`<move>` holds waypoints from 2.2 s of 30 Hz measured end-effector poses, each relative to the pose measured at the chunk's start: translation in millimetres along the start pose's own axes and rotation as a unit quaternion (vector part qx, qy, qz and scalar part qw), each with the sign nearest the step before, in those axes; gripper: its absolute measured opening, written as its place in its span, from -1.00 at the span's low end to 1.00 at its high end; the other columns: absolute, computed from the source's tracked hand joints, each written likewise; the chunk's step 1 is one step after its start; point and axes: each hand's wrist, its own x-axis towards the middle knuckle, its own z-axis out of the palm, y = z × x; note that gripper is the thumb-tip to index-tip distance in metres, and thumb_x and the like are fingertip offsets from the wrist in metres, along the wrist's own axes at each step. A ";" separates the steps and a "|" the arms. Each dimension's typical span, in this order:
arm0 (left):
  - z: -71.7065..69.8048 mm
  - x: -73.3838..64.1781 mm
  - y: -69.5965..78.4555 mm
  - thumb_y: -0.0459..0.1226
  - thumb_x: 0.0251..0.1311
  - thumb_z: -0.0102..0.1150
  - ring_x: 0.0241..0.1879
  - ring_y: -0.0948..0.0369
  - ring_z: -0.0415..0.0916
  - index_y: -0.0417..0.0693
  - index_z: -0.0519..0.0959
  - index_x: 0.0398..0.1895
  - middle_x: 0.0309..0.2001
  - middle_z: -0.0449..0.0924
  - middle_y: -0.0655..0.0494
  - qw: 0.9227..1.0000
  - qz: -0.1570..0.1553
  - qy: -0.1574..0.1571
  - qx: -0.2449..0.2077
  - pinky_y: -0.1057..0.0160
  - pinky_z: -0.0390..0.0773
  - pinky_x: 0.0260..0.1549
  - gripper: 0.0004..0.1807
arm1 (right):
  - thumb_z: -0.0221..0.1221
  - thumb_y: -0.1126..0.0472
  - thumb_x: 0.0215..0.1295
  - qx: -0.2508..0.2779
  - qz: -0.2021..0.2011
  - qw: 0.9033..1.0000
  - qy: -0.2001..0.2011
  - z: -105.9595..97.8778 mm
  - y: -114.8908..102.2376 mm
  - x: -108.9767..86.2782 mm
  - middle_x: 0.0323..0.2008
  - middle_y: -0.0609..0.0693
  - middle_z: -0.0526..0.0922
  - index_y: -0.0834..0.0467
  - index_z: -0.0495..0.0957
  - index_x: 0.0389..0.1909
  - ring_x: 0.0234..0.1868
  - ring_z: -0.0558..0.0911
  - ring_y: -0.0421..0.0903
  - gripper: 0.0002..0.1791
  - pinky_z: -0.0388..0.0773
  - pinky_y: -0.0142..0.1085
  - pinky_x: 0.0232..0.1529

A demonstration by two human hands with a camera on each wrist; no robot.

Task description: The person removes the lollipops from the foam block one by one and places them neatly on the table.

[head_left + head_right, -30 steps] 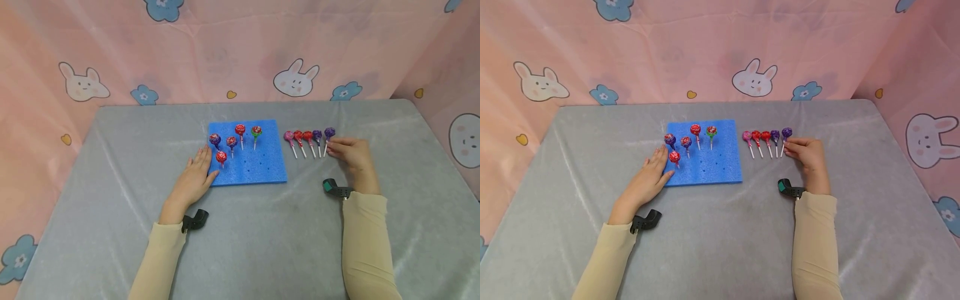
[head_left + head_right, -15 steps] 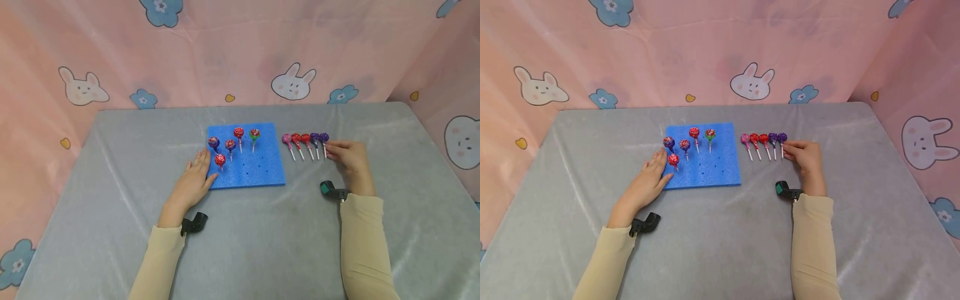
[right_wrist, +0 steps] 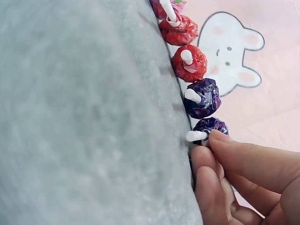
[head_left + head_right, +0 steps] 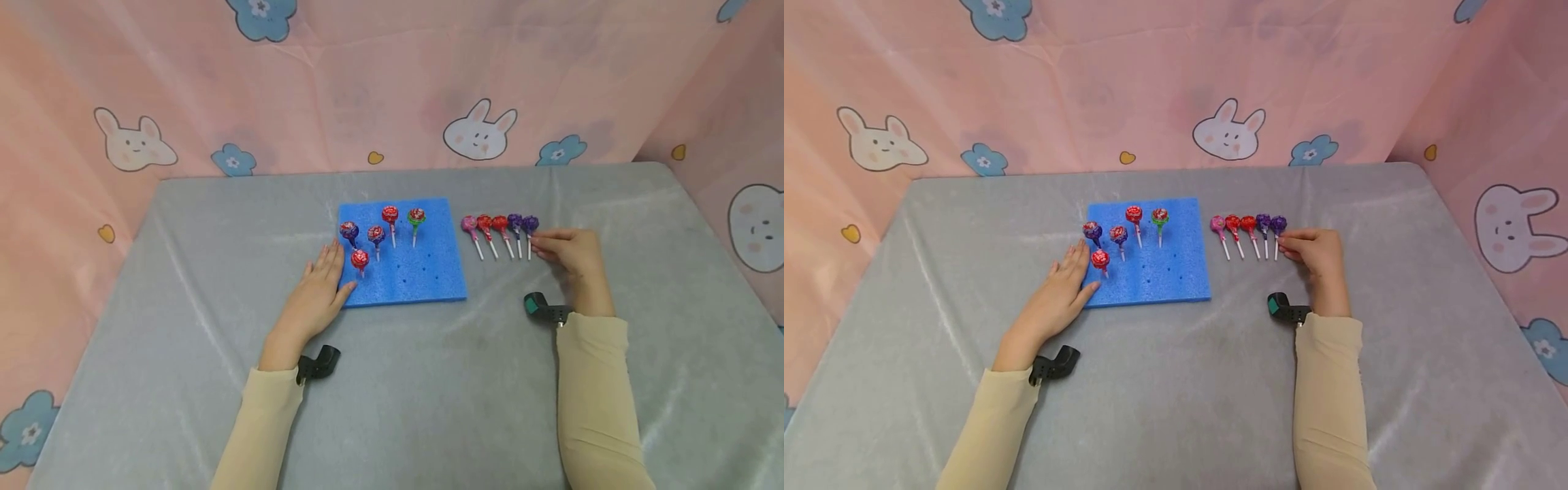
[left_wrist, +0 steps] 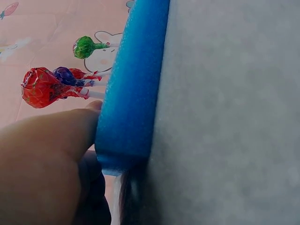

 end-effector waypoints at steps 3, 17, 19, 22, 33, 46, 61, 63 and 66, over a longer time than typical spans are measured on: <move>-0.8 -0.7 -0.7 -0.03 0.45 -0.26 0.46 0.02 -0.32 -0.25 -0.18 0.47 0.49 -0.29 -0.08 1.000 -0.002 0.000 0.000 -0.05 -0.19 0.36 -0.27 | 0.23 0.42 0.18 -0.022 0.001 1.000 0.004 2.1 -1.4 -0.1 -0.64 -0.27 0.59 0.08 0.66 -0.53 -0.58 0.62 -0.36 -0.80 0.57 -0.50 -0.45; -1.7 1.2 0.0 0.00 0.45 -0.29 0.46 0.08 -0.34 -0.20 -0.19 0.48 0.49 -0.30 -0.03 1.000 -0.009 -0.008 0.007 0.00 -0.19 0.36 -0.28 | 0.28 0.25 0.19 -0.096 0.001 0.995 -0.032 -6.8 -2.5 0.0 -0.65 -0.33 0.58 0.08 0.66 -0.46 -0.55 0.62 -0.39 -0.94 0.56 -0.52 -0.43; -2.2 1.6 0.1 0.00 0.46 -0.29 0.46 0.07 -0.34 -0.20 -0.19 0.48 0.49 -0.30 -0.03 1.000 -0.009 -0.008 0.007 0.00 -0.20 0.36 -0.28 | 0.29 0.23 0.18 -0.100 0.000 0.994 -0.031 -8.4 -3.1 -1.1 -0.64 -0.34 0.58 0.02 0.65 -0.49 -0.54 0.62 -0.39 -0.91 0.55 -0.53 -0.42; -3.1 2.2 1.2 0.00 0.46 -0.29 0.46 0.06 -0.33 -0.21 -0.18 0.48 0.49 -0.30 -0.04 1.000 -0.007 -0.007 0.008 0.01 -0.20 0.36 -0.28 | 0.29 0.22 0.17 -0.106 -0.006 0.994 -0.025 -11.6 -5.5 -4.0 -0.62 -0.35 0.59 0.03 0.67 -0.46 -0.52 0.62 -0.38 -0.95 0.54 -0.53 -0.38; -2.1 1.4 1.5 0.00 0.45 -0.27 0.46 0.06 -0.33 -0.24 -0.17 0.47 0.49 -0.29 -0.07 1.000 -0.011 -0.008 0.004 -0.01 -0.22 0.36 -0.26 | 0.33 0.10 0.14 -0.081 -0.049 0.995 -0.021 -9.1 -24.8 -19.2 -0.53 -0.36 0.62 -0.26 0.64 -0.57 -0.41 0.62 -0.40 -0.82 0.51 -0.50 -0.13; -2.8 1.6 1.1 0.00 0.45 -0.28 0.46 0.05 -0.32 -0.22 -0.17 0.48 0.49 -0.28 -0.06 1.000 -0.008 -0.006 0.011 0.00 -0.20 0.36 -0.27 | 0.31 0.30 0.14 0.066 -0.125 0.989 -0.047 30.0 -43.6 -32.8 -0.45 -0.15 0.68 0.18 0.72 -0.32 -0.44 0.68 -0.25 -0.91 0.57 -0.50 -0.31; -0.8 2.5 -0.1 0.00 0.45 -0.28 0.46 0.06 -0.33 -0.21 -0.17 0.47 0.49 -0.29 -0.05 1.000 -0.007 -0.007 0.005 0.00 -0.21 0.36 -0.28 | 0.28 0.36 0.16 0.070 -0.151 0.974 -0.152 77.5 -52.5 -39.2 -0.40 -0.05 0.71 0.41 0.64 -0.21 -0.37 0.69 -0.21 -0.79 0.59 -0.42 -0.27; -0.7 2.4 -0.4 -0.01 0.45 -0.28 0.46 0.07 -0.34 -0.21 -0.18 0.47 0.49 -0.30 -0.04 1.000 -0.008 -0.007 0.003 0.01 -0.22 0.37 -0.28 | 0.27 0.34 0.17 0.065 -0.150 0.974 -0.156 84.0 -54.9 -40.1 -0.40 -0.06 0.71 0.40 0.64 -0.20 -0.35 0.69 -0.21 -0.78 0.59 -0.43 -0.26; -1.1 2.5 -1.0 -0.01 0.45 -0.27 0.46 0.07 -0.35 -0.21 -0.18 0.47 0.49 -0.30 -0.04 1.000 -0.009 -0.007 0.001 0.01 -0.23 0.37 -0.28 | 0.27 0.33 0.18 0.058 -0.152 0.974 -0.159 93.7 -56.2 -39.7 -0.39 -0.06 0.69 0.42 0.62 -0.18 -0.34 0.69 -0.22 -0.76 0.59 -0.44 -0.26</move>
